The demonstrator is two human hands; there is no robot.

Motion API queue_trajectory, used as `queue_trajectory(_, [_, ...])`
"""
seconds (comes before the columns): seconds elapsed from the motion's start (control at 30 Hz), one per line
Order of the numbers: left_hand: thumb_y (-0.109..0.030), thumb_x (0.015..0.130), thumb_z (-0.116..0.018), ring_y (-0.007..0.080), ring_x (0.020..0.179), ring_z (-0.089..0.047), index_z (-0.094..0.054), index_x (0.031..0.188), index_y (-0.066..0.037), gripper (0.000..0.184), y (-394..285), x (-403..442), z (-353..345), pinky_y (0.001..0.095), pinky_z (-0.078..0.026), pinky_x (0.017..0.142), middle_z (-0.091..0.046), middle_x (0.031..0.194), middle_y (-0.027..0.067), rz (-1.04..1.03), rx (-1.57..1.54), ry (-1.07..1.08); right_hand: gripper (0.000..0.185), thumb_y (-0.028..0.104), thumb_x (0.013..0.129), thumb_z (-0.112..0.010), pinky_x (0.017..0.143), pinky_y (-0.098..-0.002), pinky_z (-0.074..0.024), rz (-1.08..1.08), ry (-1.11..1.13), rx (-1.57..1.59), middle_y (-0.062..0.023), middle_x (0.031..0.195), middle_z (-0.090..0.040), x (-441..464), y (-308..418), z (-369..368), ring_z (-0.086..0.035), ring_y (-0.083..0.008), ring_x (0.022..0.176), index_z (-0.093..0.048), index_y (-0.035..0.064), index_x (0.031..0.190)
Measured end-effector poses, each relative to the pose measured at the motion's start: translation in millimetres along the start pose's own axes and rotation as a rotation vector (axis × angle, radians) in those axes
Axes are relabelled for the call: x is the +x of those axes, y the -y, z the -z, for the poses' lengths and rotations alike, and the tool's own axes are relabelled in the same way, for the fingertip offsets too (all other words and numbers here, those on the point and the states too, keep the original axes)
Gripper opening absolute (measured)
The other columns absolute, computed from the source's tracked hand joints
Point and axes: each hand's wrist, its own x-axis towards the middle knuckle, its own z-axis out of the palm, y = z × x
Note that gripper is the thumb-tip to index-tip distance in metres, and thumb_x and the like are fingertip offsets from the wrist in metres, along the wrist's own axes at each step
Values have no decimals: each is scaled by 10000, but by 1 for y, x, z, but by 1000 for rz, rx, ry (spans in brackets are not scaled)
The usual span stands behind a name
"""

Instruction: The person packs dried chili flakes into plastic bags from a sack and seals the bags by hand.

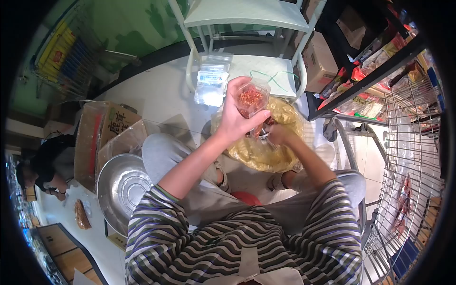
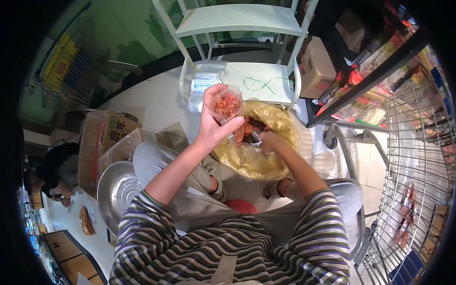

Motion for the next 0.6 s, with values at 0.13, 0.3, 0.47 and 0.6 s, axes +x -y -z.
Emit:
queue_trajectory(0.13, [-117,704,-760,188,1073,-486,-302,1279,-21,742,-31,10,-10,336,-398,942,-463,1141,110,-12,32,54,307,28,816,-474,824,-378,-487,119,-169,65,-215,972,-644,-51,23,101,-631,-312,892,-600,-4,1094])
queue_trajectory(0.3, [-127,735,-746,190,1061,-503,-332,1263,-45,675,-62,16,-8,326,-405,931,-482,1138,102,91,99,-1,285,50,879,-454,847,-308,-471,532,-619,511,-149,991,-658,-140,65,159,-626,-214,947,-577,-35,1122])
queue_trajectory(0.47, [-185,721,-784,180,973,-533,-293,1247,-25,738,-78,34,-13,312,-454,846,-478,1109,134,119,245,14,520,-27,866,-416,917,-293,-424,689,-706,797,-139,1311,-485,-155,83,165,-524,-205,1134,-362,34,1380])
queue_trajectory(0.6, [-255,664,-817,194,980,-511,-321,1243,-46,790,-38,45,-7,324,-457,848,-469,1082,123,76,366,58,620,115,878,-449,1025,-360,-345,722,-741,784,-171,1410,-368,-126,90,154,-432,-287,1249,-213,64,1450])
